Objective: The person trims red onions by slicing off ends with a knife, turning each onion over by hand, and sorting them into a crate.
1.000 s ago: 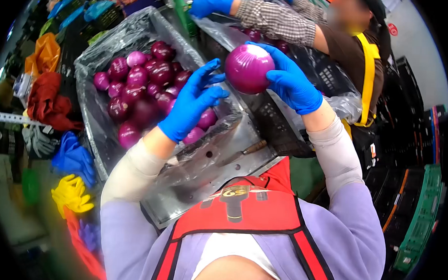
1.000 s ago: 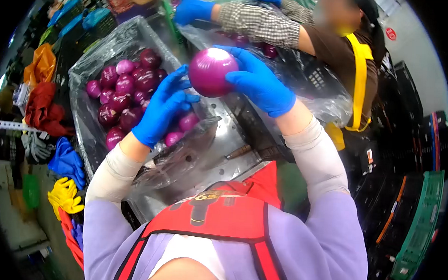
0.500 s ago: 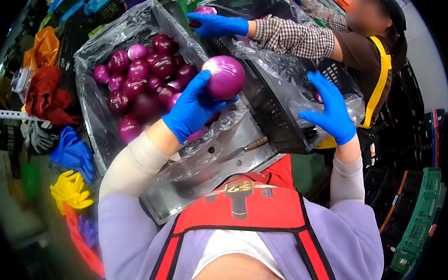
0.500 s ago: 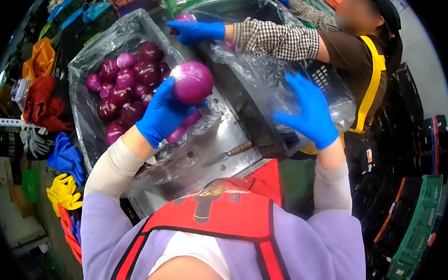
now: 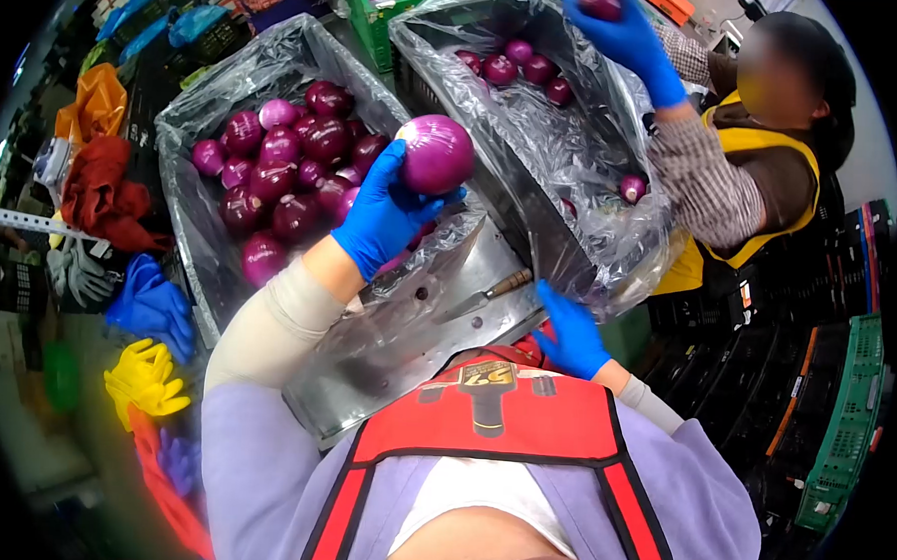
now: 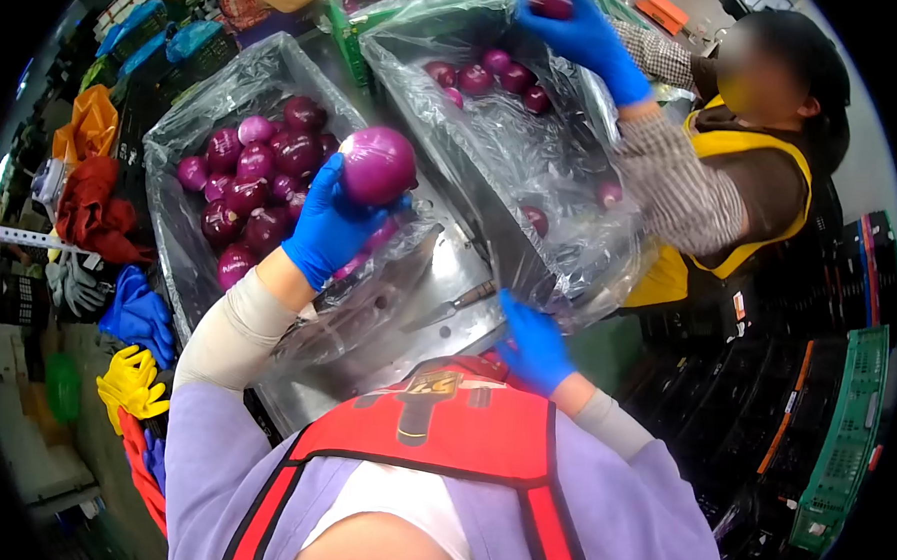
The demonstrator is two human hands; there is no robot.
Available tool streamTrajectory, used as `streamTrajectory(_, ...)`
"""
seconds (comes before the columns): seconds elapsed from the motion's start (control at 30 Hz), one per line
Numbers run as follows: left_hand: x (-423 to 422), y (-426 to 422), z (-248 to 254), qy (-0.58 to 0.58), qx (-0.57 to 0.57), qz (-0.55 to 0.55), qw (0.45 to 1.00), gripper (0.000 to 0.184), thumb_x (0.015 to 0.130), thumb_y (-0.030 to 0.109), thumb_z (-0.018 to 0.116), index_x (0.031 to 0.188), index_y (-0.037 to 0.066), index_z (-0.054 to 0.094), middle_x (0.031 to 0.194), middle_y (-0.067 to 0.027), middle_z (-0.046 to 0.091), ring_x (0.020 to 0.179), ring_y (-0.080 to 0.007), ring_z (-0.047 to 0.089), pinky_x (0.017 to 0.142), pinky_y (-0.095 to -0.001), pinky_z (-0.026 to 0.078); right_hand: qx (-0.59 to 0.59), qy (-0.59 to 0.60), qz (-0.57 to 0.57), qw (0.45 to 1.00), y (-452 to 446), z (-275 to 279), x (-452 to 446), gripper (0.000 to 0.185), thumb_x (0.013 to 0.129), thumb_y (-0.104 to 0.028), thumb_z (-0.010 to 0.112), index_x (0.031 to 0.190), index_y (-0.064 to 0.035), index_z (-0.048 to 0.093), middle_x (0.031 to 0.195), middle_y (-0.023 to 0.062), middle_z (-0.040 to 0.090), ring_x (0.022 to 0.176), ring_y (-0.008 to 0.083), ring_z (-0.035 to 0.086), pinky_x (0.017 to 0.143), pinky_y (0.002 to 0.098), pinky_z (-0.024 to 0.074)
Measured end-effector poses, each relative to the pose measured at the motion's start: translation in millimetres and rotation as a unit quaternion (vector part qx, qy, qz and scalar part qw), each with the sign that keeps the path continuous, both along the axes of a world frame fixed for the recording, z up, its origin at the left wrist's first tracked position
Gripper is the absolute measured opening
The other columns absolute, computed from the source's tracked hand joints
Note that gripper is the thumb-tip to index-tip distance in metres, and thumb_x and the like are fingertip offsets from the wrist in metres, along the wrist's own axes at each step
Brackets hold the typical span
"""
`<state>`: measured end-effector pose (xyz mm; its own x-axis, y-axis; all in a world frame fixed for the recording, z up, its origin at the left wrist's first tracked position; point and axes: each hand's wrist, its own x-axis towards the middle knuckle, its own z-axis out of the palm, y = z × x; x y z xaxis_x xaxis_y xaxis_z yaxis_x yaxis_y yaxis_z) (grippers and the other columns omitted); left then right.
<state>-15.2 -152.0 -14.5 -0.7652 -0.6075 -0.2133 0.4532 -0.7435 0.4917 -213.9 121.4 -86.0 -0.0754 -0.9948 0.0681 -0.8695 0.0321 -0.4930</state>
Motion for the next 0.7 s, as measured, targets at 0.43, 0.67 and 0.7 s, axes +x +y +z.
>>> streamTrajectory(0.43,-0.7,0.9,1.5,-0.019,-0.007,0.001,1.000,0.068,0.084,0.051,0.057,0.134,0.008,0.042,0.126,-0.0196,0.052,0.105,-0.0382,0.058,0.087,-0.0420,0.050,-0.081,-0.452,-0.316,0.830,56.9,-17.1,-125.3,0.028,0.089,-0.013,0.057,0.112,0.0018,0.061,0.111,0.0063,0.064,0.102,0.0142,0.057,0.091,0.0280,0.0425)
streamTrajectory(0.67,6.8,3.9,16.2,0.001,-0.031,-0.026,0.999,0.070,0.083,0.052,0.056,0.134,0.007,0.042,0.128,-0.0202,0.051,0.107,-0.0392,0.057,0.093,-0.0457,0.048,0.194,-0.127,-0.159,0.960,20.1,129.3,-62.2,0.029,0.085,-0.020,0.064,0.107,-0.0008,0.065,0.100,0.0092,0.068,0.087,0.0145,0.063,0.076,0.0284,0.0483)
streamTrajectory(0.7,7.2,5.9,21.0,0.006,-0.040,-0.015,0.999,0.070,0.082,0.051,0.056,0.134,0.006,0.042,0.129,-0.0202,0.051,0.108,-0.0394,0.056,0.095,-0.0465,0.046,0.137,-0.214,-0.106,0.961,13.8,147.2,-50.7,0.031,0.084,-0.021,0.065,0.107,-0.0006,0.065,0.098,0.0100,0.068,0.085,0.0150,0.063,0.075,0.0290,0.0491)
